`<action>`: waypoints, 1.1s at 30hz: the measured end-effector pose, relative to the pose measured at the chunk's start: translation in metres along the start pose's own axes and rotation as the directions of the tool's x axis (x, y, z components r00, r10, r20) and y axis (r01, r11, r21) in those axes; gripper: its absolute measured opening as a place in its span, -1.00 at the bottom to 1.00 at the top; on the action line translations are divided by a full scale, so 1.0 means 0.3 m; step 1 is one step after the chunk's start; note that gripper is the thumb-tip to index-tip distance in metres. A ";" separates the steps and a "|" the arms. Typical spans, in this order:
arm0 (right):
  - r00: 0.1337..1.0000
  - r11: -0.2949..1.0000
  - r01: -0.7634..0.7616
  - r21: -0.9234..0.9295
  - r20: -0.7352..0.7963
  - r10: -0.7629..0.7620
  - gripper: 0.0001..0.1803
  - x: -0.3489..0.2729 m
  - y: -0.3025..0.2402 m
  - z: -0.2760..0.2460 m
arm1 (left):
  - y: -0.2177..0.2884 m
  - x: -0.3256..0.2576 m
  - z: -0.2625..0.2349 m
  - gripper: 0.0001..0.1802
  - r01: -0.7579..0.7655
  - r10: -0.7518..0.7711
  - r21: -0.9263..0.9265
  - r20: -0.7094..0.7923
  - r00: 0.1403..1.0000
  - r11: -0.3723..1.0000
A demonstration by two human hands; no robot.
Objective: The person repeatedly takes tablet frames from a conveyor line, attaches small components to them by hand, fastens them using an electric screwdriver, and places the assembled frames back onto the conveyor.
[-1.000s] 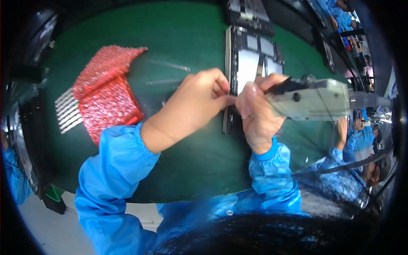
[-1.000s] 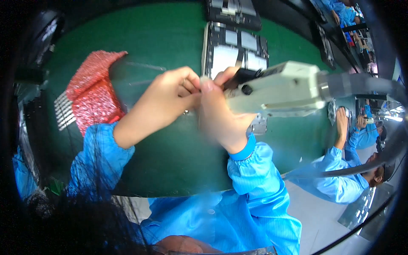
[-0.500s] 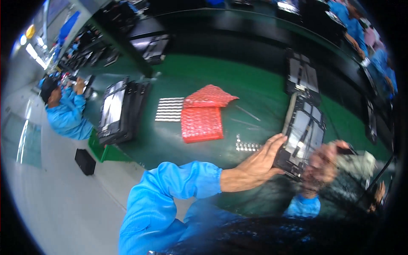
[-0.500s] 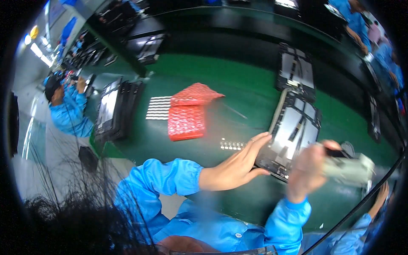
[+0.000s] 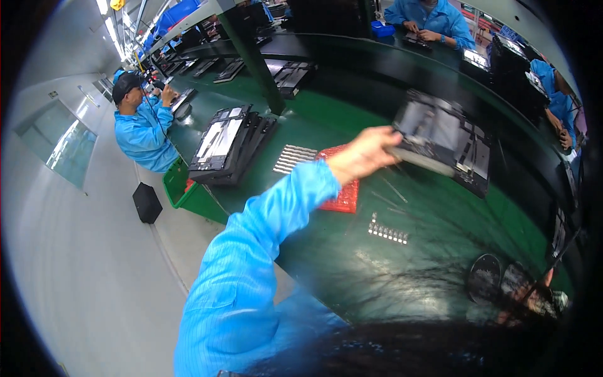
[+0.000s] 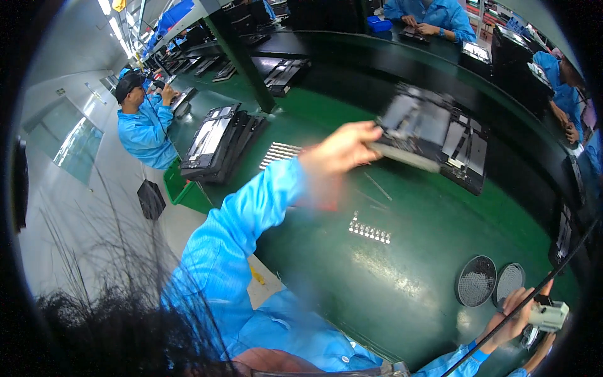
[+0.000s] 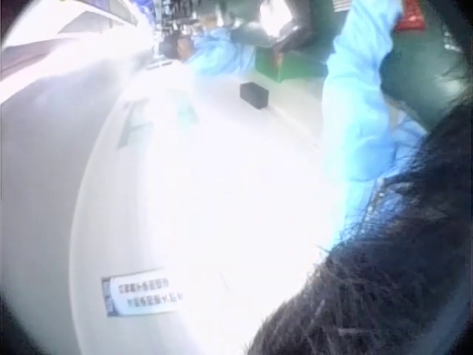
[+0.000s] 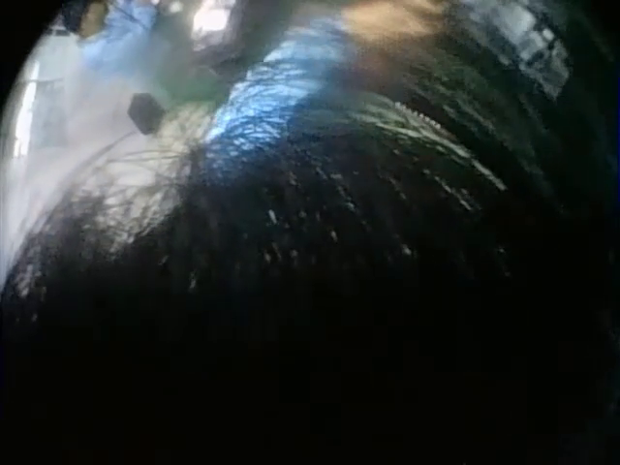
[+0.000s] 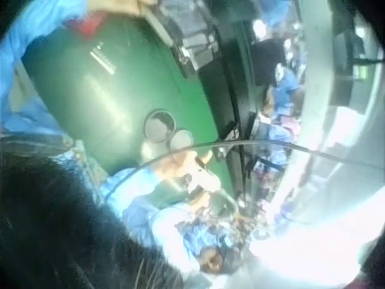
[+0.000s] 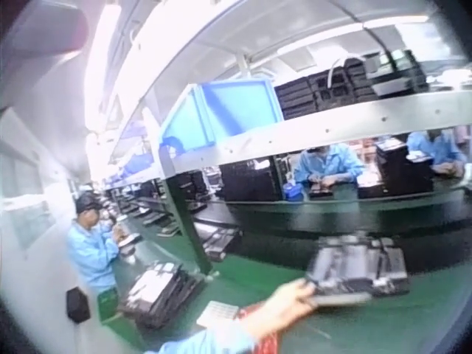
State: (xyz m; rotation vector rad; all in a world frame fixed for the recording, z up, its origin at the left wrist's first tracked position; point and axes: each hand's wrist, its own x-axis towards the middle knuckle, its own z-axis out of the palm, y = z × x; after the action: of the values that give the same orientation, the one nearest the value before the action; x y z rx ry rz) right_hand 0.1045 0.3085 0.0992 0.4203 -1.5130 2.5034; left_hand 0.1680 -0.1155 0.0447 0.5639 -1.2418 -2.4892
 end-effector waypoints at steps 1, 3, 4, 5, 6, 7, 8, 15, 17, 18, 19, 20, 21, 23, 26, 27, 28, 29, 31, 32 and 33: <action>0.999 0.999 -0.035 -0.040 0.008 0.036 -0.19 0.004 -0.018 0.009 | 0.035 0.055 -0.028 -0.58 -0.034 0.035 0.104 -0.002 0.999 0.994; 0.987 0.995 0.088 0.054 0.129 -0.094 -0.20 0.025 0.057 -0.124 | 0.037 0.211 -0.125 -0.61 -0.005 0.045 0.233 -0.166 0.985 0.973; 0.989 0.997 -0.074 0.038 0.129 0.069 -0.21 0.090 0.131 -0.303 | 0.051 0.241 -0.182 -0.60 0.004 0.038 0.265 -0.155 0.987 0.964; 0.966 0.972 -0.235 0.024 0.113 0.231 -0.22 0.107 0.165 -0.439 | 0.039 0.304 -0.297 -0.59 0.015 0.041 0.292 -0.183 0.982 0.956; 0.956 0.957 -0.286 0.034 0.073 0.283 -0.23 0.081 0.149 -0.438 | 0.042 0.333 -0.312 -0.56 0.059 -0.022 0.354 -0.109 0.994 0.934; 0.942 0.941 -0.335 0.048 0.037 0.333 -0.24 0.065 0.132 -0.364 | 0.048 0.369 -0.329 -0.48 0.068 -0.008 0.443 -0.136 0.991 0.894; 0.974 0.974 -0.224 0.017 0.023 0.224 -0.31 0.043 0.104 -0.270 | 0.048 0.373 -0.324 -0.38 0.036 0.130 0.635 -0.212 0.969 0.772; 0.990 0.985 -0.131 0.113 0.072 0.124 -0.66 0.035 0.125 -0.179 | -0.183 0.256 0.188 -0.02 -0.421 0.215 0.903 0.395 0.893 0.089; 0.997 0.993 -0.083 0.086 0.018 0.081 -0.68 0.043 0.128 -0.153 | -0.276 0.327 0.165 -0.06 -0.521 0.304 0.846 0.528 0.793 -0.111; 0.998 0.994 -0.065 0.086 0.009 0.065 -0.69 0.045 0.121 -0.175 | -0.315 0.364 0.182 -0.10 -0.496 0.276 0.854 0.521 0.808 -0.161; 0.999 0.994 -0.047 0.101 0.013 0.046 -0.70 0.049 0.139 -0.195 | -0.329 0.398 0.200 -0.15 -0.463 0.260 0.857 0.511 0.819 -0.226; 0.999 0.996 -0.036 0.085 -0.003 0.036 -0.70 0.048 0.155 -0.213 | -0.335 0.389 0.235 -0.20 -0.445 0.285 0.883 0.469 0.836 -0.147; 1.000 0.997 -0.025 0.074 -0.014 0.026 -0.70 0.046 0.168 -0.225 | -0.340 0.378 0.257 -0.26 -0.420 0.309 0.905 0.420 0.853 -0.071; 0.999 0.994 -0.036 0.101 -0.006 0.037 -0.70 0.041 0.204 -0.239 | -0.380 0.427 0.227 -0.29 -0.564 0.505 0.762 0.366 0.781 0.319; 0.999 0.998 -0.051 -0.028 0.010 0.051 -0.71 0.041 0.215 -0.251 | -0.346 0.405 0.292 -0.55 -0.124 0.098 0.308 0.099 0.990 0.943; 0.998 0.998 -0.058 -0.037 0.003 0.058 -0.71 0.037 0.220 -0.256 | -0.340 0.416 0.295 -0.66 -0.009 -0.012 0.199 0.101 0.995 0.980; 0.998 0.998 -0.068 -0.004 0.013 0.068 -0.71 0.032 0.226 -0.258 | -0.344 0.414 0.289 -0.75 0.025 -0.043 0.182 0.091 0.995 0.983; 0.997 0.996 -0.079 0.032 0.023 0.079 -0.71 0.027 0.232 -0.258 | -0.353 0.386 0.263 -0.75 0.012 -0.028 0.163 0.094 0.995 0.987; 0.995 0.996 -0.090 0.021 0.034 0.090 -0.72 0.021 0.235 -0.245 | -0.336 0.209 0.272 -0.72 -0.002 -0.008 0.162 0.065 0.998 0.987; 0.993 0.994 -0.108 0.003 0.056 0.107 -0.71 0.029 0.239 -0.263 | -0.353 0.113 0.308 -0.72 0.001 -0.011 0.161 0.061 0.998 0.987; 0.989 0.992 -0.127 -0.020 0.076 0.128 -0.71 0.035 0.232 -0.275 | -0.360 0.012 0.338 -0.61 0.054 -0.065 0.215 0.044 0.997 0.975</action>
State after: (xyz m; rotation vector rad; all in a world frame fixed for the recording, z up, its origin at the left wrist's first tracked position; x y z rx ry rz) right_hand 0.0617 0.3496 0.0083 0.4360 -1.6353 2.5984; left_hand 0.1071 0.0157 0.0120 0.6005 -1.5469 -2.4476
